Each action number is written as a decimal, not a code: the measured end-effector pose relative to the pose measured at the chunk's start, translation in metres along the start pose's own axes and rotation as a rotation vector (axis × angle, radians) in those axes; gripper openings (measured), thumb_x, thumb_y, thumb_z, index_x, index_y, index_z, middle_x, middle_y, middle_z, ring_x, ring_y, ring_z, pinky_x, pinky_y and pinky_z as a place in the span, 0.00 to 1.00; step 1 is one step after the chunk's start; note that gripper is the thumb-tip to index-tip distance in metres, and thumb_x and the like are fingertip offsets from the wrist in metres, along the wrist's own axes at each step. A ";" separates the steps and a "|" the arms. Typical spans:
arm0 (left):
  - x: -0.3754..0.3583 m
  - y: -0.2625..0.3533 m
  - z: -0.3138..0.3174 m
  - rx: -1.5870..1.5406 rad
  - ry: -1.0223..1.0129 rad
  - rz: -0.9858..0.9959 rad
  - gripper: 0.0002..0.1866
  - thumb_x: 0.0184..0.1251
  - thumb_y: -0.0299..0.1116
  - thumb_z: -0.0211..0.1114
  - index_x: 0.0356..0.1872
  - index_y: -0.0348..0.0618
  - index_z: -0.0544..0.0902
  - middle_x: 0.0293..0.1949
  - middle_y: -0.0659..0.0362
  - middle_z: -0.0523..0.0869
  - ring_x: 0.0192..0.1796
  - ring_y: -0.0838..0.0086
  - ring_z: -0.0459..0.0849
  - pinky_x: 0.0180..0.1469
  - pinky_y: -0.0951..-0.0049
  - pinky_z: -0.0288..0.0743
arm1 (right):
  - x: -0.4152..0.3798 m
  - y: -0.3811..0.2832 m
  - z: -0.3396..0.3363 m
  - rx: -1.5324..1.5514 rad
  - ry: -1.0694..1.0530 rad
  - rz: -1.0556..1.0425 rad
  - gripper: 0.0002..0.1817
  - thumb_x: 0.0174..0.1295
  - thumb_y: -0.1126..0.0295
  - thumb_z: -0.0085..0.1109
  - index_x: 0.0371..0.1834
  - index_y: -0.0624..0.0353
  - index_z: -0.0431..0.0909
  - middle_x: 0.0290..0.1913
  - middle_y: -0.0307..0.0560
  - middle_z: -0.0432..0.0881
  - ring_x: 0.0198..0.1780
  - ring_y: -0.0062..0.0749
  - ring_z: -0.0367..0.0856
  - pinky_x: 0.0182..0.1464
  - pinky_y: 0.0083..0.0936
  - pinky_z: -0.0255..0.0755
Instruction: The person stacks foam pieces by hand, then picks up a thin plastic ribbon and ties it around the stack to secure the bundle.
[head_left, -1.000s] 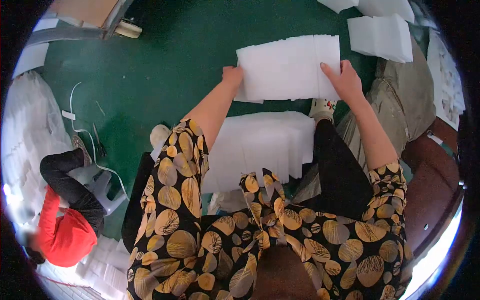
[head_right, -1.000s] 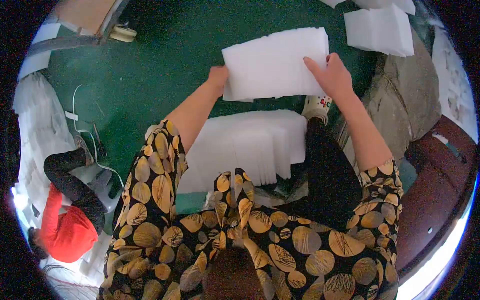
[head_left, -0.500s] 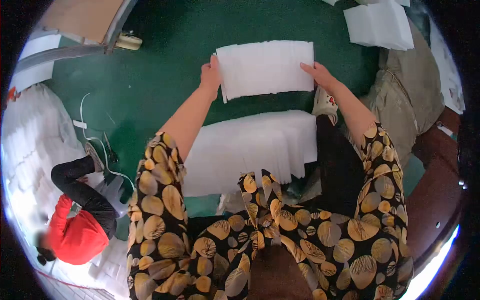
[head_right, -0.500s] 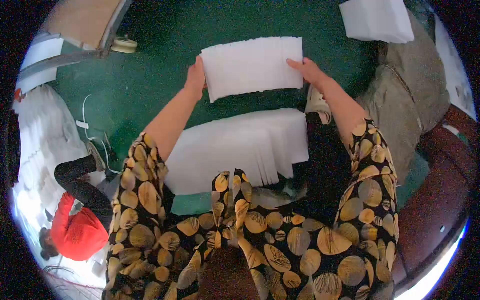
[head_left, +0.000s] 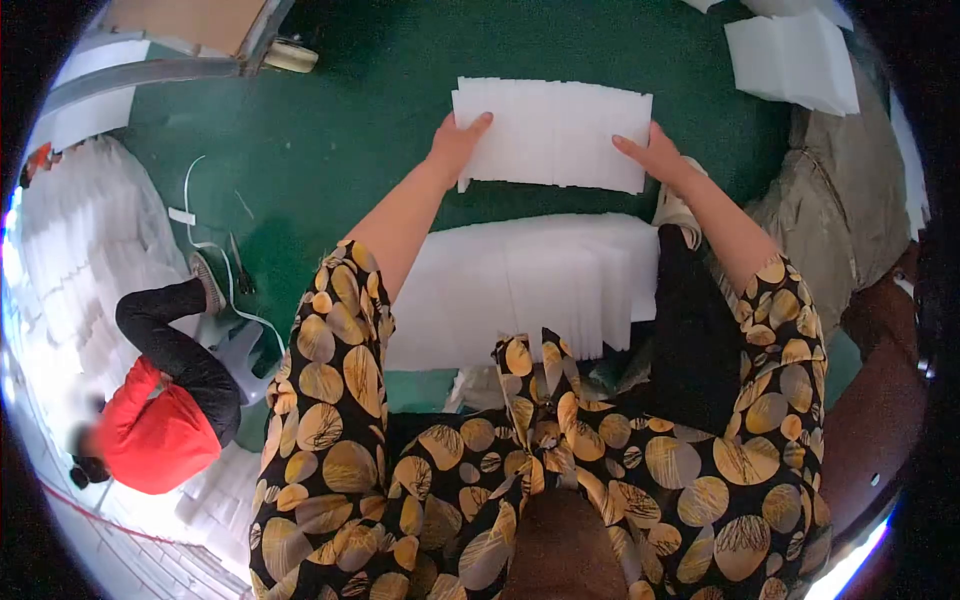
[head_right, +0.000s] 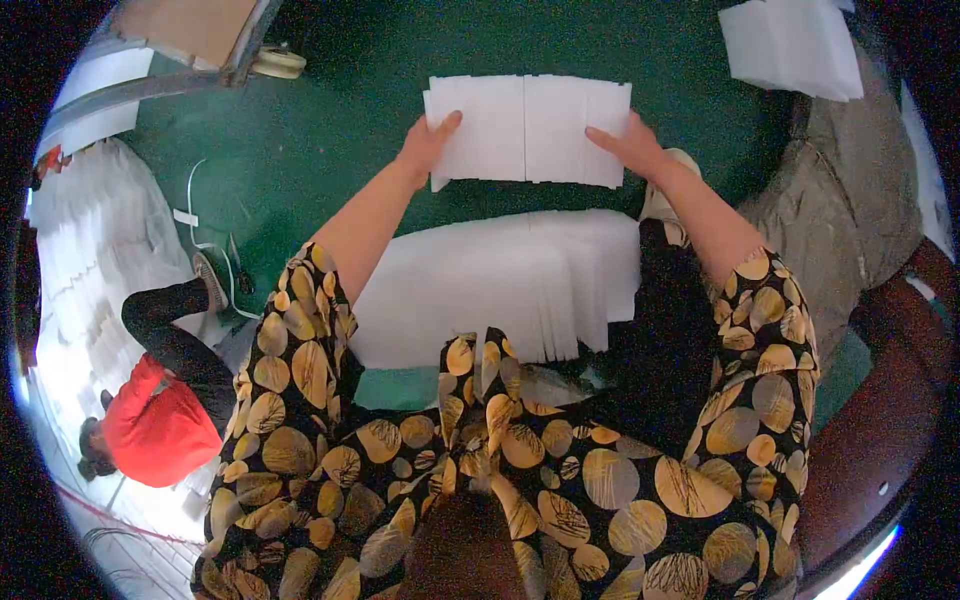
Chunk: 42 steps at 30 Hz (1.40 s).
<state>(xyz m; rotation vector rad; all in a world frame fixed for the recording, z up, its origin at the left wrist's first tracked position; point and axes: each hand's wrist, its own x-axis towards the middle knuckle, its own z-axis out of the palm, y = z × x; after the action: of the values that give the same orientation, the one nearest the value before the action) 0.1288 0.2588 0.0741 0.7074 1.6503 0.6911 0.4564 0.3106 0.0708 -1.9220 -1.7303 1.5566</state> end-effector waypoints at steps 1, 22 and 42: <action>0.005 -0.004 0.002 0.006 0.001 -0.009 0.32 0.61 0.50 0.63 0.56 0.32 0.70 0.47 0.49 0.80 0.49 0.64 0.80 0.50 0.65 0.74 | -0.002 0.003 -0.002 0.012 0.054 -0.070 0.47 0.48 0.41 0.65 0.62 0.67 0.61 0.56 0.56 0.74 0.55 0.40 0.75 0.57 0.32 0.68; 0.025 0.006 -0.015 -0.337 0.106 -0.075 0.24 0.64 0.45 0.61 0.49 0.31 0.78 0.43 0.56 0.83 0.43 0.74 0.79 0.46 0.73 0.73 | -0.001 -0.024 0.022 -0.090 0.402 -0.074 0.56 0.48 0.40 0.64 0.69 0.68 0.46 0.63 0.64 0.65 0.64 0.50 0.66 0.64 0.35 0.61; 0.025 0.003 -0.023 0.589 0.289 0.610 0.22 0.66 0.35 0.55 0.62 0.62 0.70 0.65 0.48 0.62 0.63 0.52 0.67 0.58 0.62 0.70 | -0.001 -0.024 0.020 -0.115 0.410 -0.127 0.56 0.48 0.41 0.64 0.68 0.70 0.47 0.62 0.67 0.65 0.63 0.53 0.66 0.64 0.36 0.60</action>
<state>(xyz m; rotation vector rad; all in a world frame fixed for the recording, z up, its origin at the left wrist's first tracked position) 0.1024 0.2778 0.0643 1.6412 1.9361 0.7544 0.4262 0.3079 0.0777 -1.9637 -1.7450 0.9544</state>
